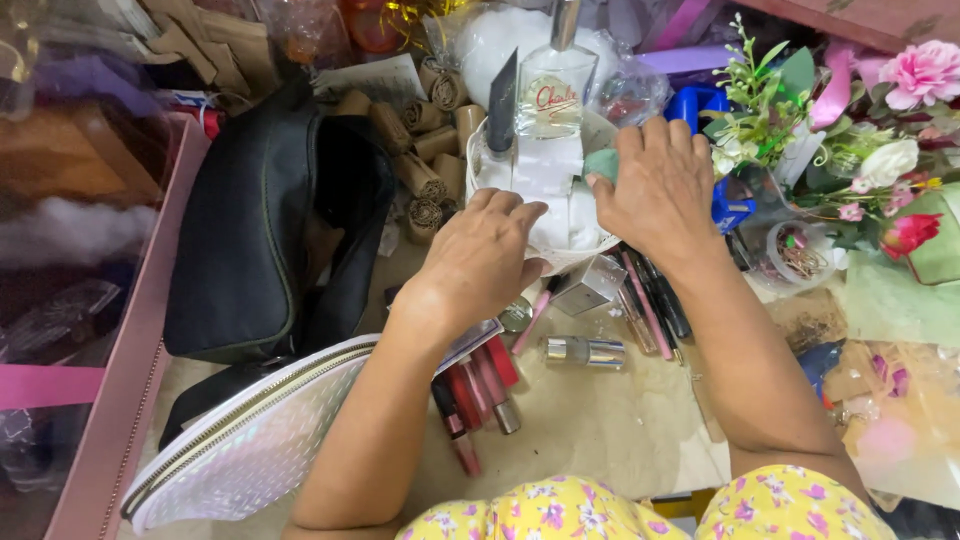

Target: The person is organizing various craft and personal care items on a cluttered workspace, placing them into a white plastic basket.

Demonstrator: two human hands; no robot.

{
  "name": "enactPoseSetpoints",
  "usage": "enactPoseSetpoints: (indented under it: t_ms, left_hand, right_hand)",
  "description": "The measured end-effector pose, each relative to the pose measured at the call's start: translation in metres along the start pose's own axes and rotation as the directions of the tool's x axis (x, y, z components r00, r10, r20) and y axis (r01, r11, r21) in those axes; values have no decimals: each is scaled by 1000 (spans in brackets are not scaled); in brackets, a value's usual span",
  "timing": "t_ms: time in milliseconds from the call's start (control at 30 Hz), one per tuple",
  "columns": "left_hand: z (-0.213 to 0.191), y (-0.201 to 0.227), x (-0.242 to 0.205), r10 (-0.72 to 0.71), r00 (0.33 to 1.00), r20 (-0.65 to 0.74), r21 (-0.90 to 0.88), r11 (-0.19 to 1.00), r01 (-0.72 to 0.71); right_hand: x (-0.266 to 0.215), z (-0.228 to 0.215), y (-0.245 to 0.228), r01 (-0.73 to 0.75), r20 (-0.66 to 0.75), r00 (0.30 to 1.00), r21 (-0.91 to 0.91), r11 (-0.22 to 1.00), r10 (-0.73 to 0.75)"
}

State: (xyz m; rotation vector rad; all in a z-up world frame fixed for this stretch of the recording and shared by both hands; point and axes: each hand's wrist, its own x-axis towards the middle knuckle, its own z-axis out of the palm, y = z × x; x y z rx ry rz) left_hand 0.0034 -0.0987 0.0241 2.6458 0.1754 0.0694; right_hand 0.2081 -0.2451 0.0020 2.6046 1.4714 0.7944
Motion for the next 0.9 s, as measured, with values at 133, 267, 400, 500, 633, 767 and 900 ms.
enactPoseSetpoints:
  t_ms: [133, 267, 400, 500, 633, 767, 900]
  left_hand:
    - [-3, 8, 0, -43, 998, -45, 1, 999, 43]
    - [32, 9, 24, 8, 950, -313, 47, 999, 7]
    - [29, 22, 31, 4, 952, -307, 88, 996, 25]
    - [53, 9, 47, 32, 952, -304, 219, 975, 37]
    - [51, 11, 46, 7, 973, -232, 252, 966, 53]
    - [30, 20, 36, -55, 991, -124, 200, 977, 80]
    - [21, 23, 32, -98, 995, -29, 161, 982, 102]
  right_hand:
    - [5, -8, -1, -51, 44, 998, -12, 999, 52]
    - [15, -3, -5, -74, 24, 997, 16, 997, 74]
    - [24, 2, -7, -3, -30, 1000, 47, 999, 5]
    - [30, -20, -10, -64, 218, 975, 93, 994, 43]
    - [27, -15, -9, -46, 223, 974, 74, 996, 28]
    - [19, 4, -3, 101, 90, 991, 14, 995, -102]
    - [16, 8, 12, 131, 154, 976, 138, 982, -152]
